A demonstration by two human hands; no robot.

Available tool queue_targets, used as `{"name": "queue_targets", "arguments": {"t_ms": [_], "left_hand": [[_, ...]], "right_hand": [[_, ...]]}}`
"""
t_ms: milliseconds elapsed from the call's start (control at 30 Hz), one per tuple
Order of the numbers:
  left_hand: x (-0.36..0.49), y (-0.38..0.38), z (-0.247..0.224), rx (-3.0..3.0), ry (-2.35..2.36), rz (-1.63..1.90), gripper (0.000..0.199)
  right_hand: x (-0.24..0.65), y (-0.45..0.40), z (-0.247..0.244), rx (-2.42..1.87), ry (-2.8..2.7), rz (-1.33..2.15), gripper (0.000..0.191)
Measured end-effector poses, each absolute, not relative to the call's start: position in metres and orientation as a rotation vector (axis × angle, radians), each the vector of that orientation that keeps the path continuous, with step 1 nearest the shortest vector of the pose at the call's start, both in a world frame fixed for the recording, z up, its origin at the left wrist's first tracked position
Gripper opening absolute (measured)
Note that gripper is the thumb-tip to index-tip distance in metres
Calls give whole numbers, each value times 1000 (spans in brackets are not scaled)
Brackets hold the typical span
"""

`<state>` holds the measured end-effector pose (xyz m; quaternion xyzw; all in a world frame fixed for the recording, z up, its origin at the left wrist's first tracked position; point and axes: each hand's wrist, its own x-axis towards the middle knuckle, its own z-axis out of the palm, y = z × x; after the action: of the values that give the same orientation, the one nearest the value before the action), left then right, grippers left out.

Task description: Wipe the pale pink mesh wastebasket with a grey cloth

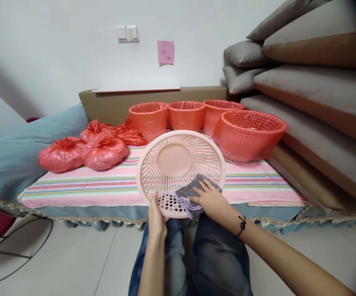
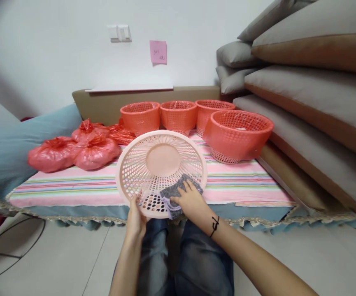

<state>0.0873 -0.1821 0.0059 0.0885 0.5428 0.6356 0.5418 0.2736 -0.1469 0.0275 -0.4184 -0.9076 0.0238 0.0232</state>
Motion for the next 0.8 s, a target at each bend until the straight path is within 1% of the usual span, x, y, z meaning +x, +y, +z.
{"name": "queue_targets", "arguments": {"t_ms": [100,200,267,367,467,533,633,700,800], "left_hand": [[92,-183,7,239,1296,1506,49],[95,-184,3,285,1255,1516,49],[96,-185,-1,335,1234,1516,51],[97,-185,-5,379,1286,1483,56],[99,-183,-8,394,1311,1436,58],[100,-182,-11,413,1225,1469,58],[101,-182,-11,398,1021,1607,55],[101,-182,-8,320,926,1651,51],[100,-183,-1,190,867,1639,51]], "right_hand": [[272,-145,24,-1442,-2788,4,45],[251,-148,12,-1527,-2703,78,47],[232,-148,4,-1538,-2545,264,42],[204,-142,-1,-1417,-2152,714,34],[181,-133,1,-1112,-1719,1116,38],[172,-131,4,-943,-1552,1252,45],[174,-135,10,-809,-1613,1298,49],[186,-140,16,-752,-1811,1254,48],[212,-147,25,-694,-2165,1138,44]]}}
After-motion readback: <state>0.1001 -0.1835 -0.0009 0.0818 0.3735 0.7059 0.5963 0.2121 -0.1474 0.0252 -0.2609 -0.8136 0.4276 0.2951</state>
